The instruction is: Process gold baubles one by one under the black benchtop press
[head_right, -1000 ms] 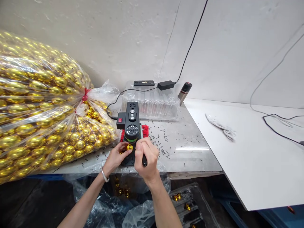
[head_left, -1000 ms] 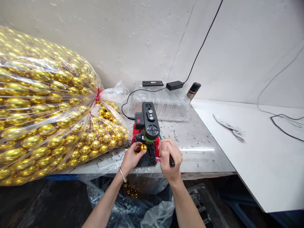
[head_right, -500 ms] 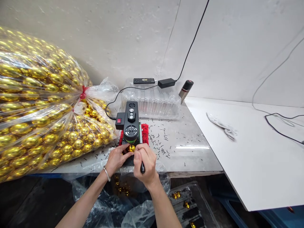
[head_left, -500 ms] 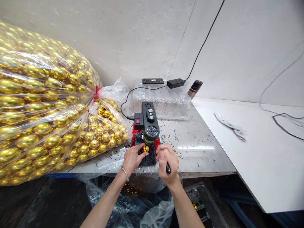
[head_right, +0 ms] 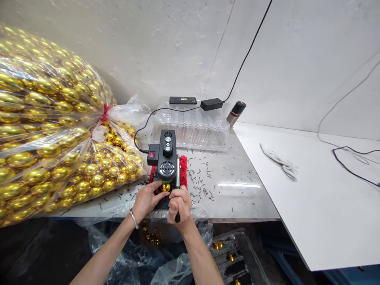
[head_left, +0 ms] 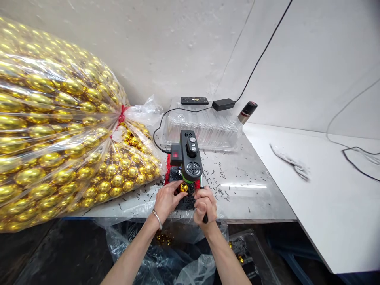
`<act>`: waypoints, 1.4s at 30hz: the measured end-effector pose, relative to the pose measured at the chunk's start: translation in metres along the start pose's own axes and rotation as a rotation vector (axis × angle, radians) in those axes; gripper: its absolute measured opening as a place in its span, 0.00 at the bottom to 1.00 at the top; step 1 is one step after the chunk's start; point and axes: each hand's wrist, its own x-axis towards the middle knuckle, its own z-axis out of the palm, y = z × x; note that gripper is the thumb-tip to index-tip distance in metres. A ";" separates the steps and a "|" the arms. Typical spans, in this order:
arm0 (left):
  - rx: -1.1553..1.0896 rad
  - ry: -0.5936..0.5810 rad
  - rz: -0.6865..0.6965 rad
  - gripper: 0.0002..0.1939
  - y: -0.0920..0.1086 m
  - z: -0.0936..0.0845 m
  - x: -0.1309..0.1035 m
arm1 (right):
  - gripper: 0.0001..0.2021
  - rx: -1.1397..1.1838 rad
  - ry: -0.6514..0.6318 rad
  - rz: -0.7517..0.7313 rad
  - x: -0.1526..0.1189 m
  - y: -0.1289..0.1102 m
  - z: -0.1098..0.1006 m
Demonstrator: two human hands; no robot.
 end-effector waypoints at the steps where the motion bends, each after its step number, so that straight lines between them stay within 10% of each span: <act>1: -0.025 0.008 -0.007 0.08 0.000 0.000 0.000 | 0.14 -0.005 -0.014 -0.009 -0.001 0.001 0.000; 17: -0.117 0.028 -0.059 0.14 -0.002 0.000 0.002 | 0.15 0.124 0.005 0.107 0.044 -0.025 -0.012; 42: -0.103 0.142 0.062 0.20 -0.006 -0.012 -0.048 | 0.14 0.113 -0.020 0.049 0.038 -0.020 -0.010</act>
